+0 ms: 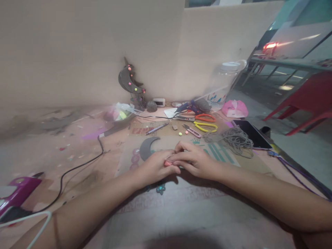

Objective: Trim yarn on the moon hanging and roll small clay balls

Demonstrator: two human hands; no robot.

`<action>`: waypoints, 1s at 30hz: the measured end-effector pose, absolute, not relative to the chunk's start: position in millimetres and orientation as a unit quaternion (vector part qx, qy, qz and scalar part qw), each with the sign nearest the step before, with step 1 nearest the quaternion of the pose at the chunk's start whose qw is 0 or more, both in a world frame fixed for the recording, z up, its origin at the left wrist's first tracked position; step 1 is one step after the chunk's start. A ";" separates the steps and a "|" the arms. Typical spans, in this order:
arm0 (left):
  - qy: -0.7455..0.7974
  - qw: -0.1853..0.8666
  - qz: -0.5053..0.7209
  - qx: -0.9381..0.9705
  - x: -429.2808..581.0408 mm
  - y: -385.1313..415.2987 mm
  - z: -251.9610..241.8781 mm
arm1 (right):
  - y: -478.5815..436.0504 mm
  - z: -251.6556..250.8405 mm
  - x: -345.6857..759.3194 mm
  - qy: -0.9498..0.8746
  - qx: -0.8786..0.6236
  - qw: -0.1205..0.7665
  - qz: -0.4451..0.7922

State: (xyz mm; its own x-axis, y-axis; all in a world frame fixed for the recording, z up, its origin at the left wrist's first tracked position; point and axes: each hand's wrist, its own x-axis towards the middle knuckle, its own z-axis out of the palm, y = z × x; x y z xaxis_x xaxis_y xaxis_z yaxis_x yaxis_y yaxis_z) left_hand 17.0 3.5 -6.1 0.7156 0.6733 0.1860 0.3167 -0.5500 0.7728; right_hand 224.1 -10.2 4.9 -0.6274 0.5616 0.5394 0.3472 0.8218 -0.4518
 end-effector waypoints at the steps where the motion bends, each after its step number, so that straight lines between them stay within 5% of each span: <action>1: 0.294 0.370 0.246 0.846 16.9 2.6 -4.5 | -10.9 5.4 223.0 -0.870 -0.267 0.379 0.166; 5: 0.309 0.360 0.303 0.826 15.0 2.4 -0.6 | -9.4 9.2 218.6 -0.758 -0.362 0.480 0.253; 11: 0.386 0.341 0.333 0.790 13.3 5.0 -6.4 | -3.0 13.0 216.7 -0.737 -0.426 0.412 0.325; 25: 0.449 0.398 0.402 0.692 11.8 2.3 17.1 | -4.7 16.3 218.0 -0.658 -0.399 0.482 0.420; 30: 0.419 0.429 0.427 0.677 13.4 2.6 12.2 | -10.0 6.2 210.0 -0.629 -0.388 0.433 0.515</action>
State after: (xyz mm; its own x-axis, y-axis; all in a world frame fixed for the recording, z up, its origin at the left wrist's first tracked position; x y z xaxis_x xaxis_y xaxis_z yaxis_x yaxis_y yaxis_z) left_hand 13.4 2.6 12.2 0.2845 0.9333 0.2190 0.2009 -0.2815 0.9383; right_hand 210.0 -10.0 6.2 -0.3239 0.9348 0.1458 0.0415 0.1680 -0.9849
